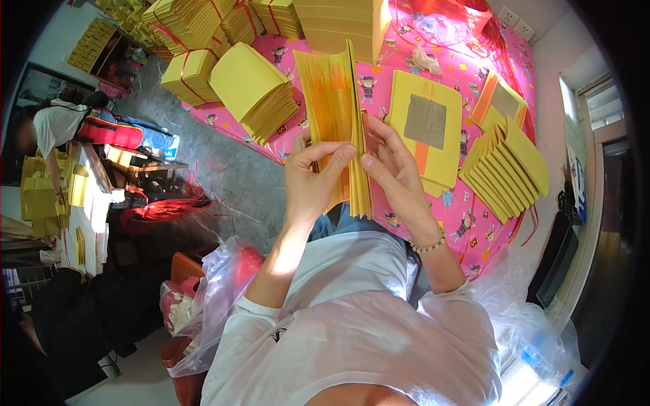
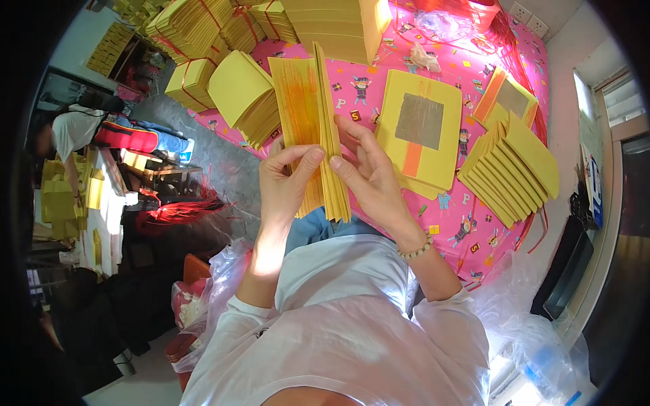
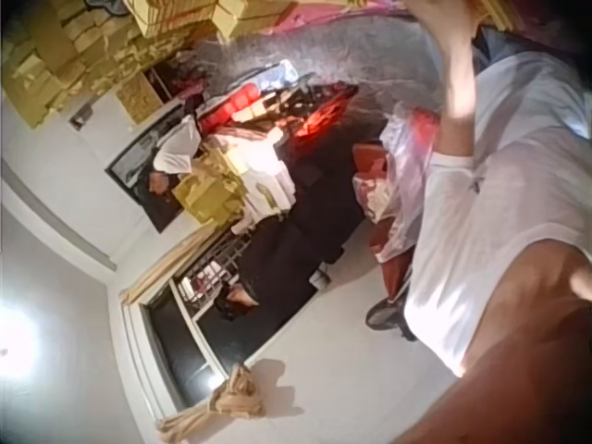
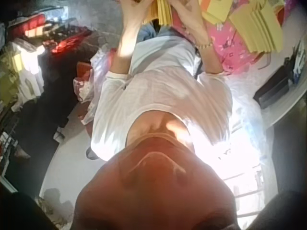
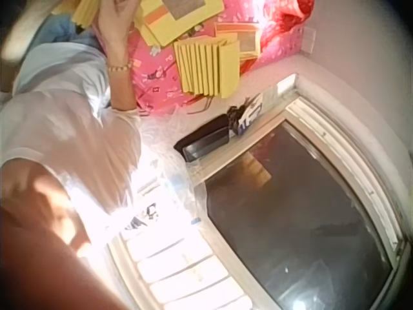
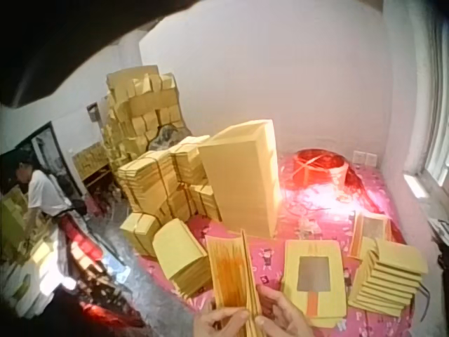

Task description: The person sits on the floor and folds yellow paper sheets one by one, inserting a smaller sheet into a larger one. They stack the folded items and eventually tie a bundle with a red string.

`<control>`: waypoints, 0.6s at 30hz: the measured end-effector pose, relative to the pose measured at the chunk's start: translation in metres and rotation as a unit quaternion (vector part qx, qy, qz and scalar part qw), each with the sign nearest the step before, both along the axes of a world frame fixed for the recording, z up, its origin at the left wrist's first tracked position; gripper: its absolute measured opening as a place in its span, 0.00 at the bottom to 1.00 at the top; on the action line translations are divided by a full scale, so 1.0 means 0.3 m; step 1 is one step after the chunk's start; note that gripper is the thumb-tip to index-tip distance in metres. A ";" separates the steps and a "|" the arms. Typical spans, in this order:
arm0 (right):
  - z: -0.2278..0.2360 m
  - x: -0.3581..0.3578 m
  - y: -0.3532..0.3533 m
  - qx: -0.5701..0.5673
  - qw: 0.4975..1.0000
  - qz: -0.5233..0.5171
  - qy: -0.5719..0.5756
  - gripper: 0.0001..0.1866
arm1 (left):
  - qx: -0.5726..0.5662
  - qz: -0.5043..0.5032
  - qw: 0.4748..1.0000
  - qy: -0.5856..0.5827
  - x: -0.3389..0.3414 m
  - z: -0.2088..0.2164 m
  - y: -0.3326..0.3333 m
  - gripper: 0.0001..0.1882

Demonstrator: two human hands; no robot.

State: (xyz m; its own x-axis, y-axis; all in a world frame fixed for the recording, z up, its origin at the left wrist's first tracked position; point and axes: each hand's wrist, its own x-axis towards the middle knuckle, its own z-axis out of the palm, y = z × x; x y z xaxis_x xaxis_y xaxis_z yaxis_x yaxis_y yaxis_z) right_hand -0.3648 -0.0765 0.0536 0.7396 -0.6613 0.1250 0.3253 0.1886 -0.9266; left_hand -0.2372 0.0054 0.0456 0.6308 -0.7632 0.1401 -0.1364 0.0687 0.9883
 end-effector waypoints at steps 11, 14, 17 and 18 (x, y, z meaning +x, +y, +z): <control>0.004 0.004 -0.002 -0.001 1.000 0.002 0.000 0.29 | 0.006 0.006 1.000 0.000 0.004 0.001 -0.002 0.09; 0.004 0.004 -0.002 -0.003 1.000 -0.002 0.000 0.29 | -0.004 -0.005 0.999 -0.034 0.004 0.001 -0.003 0.09; 0.000 0.003 -0.004 -0.009 1.000 0.000 -0.003 0.29 | -0.009 -0.009 0.999 -0.032 0.003 -0.002 -0.005 0.08; -0.002 0.002 -0.005 -0.005 1.000 0.000 -0.002 0.29 | -0.001 -0.008 1.000 -0.021 0.004 -0.004 -0.005 0.08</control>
State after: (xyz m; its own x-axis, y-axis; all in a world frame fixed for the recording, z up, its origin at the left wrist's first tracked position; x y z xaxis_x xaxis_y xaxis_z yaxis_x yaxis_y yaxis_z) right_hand -0.3640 -0.0781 0.0530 0.7392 -0.6596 0.1357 0.3296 0.1786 -0.9271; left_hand -0.2360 0.0039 0.0443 0.6115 -0.7732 0.1681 -0.1760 0.0742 0.9816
